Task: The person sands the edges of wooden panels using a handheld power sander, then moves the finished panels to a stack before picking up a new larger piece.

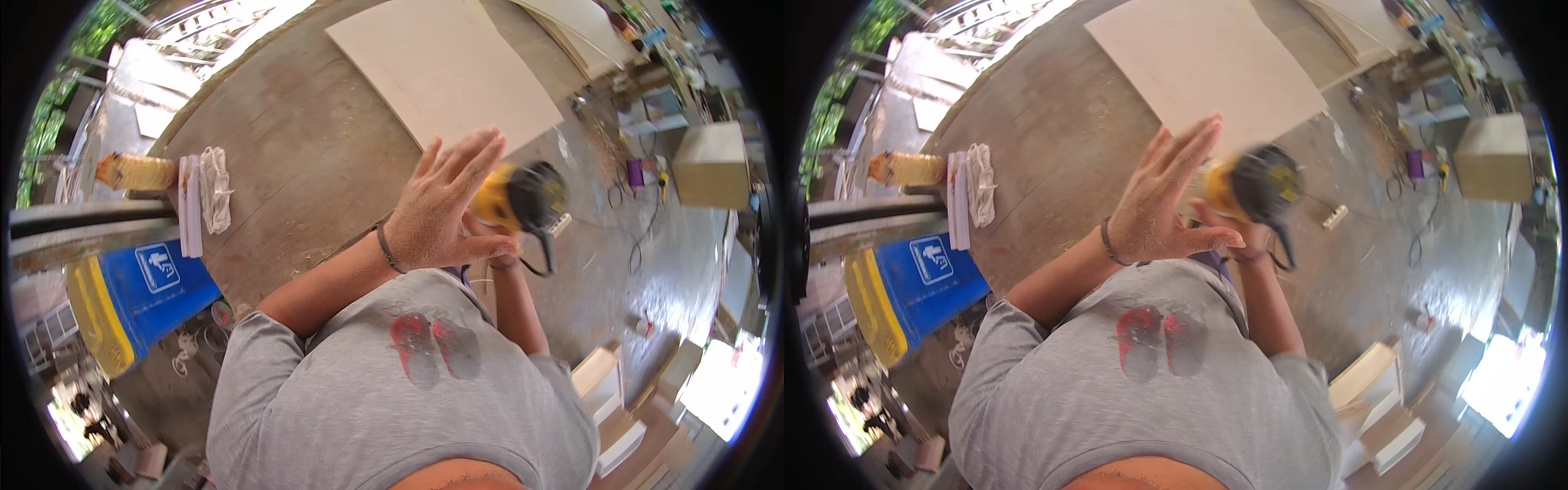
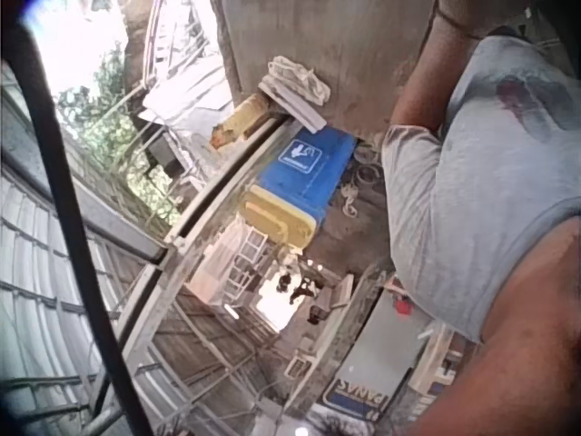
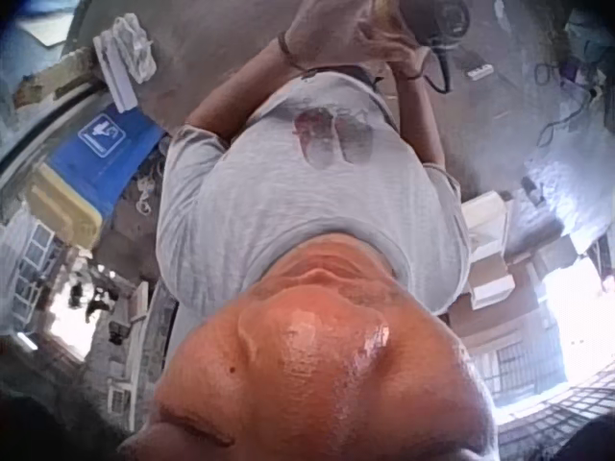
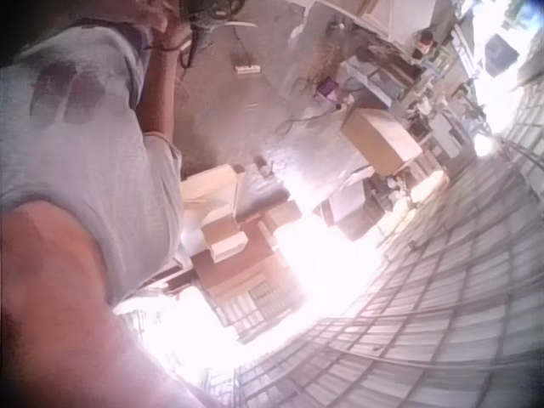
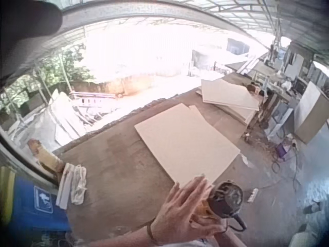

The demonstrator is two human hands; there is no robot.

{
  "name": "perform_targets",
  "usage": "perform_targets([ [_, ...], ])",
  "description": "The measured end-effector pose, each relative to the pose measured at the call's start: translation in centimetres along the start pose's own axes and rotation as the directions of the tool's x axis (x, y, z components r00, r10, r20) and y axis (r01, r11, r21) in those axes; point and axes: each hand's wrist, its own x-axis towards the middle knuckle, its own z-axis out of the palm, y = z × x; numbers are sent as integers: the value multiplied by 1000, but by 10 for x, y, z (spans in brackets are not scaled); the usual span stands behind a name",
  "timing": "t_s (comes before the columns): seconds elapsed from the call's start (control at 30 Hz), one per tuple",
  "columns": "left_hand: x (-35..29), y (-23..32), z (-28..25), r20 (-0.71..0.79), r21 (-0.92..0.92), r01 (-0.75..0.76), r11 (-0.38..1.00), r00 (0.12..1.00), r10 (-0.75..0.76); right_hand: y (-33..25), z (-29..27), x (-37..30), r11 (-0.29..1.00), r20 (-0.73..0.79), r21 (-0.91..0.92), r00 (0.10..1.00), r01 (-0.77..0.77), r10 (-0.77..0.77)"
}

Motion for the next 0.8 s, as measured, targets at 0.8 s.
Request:
perform_targets([
  [0.8,-53,-142,-131,-37,429,357,830,925,-378,77,303,14,922,186,330,972,-200,145],
])
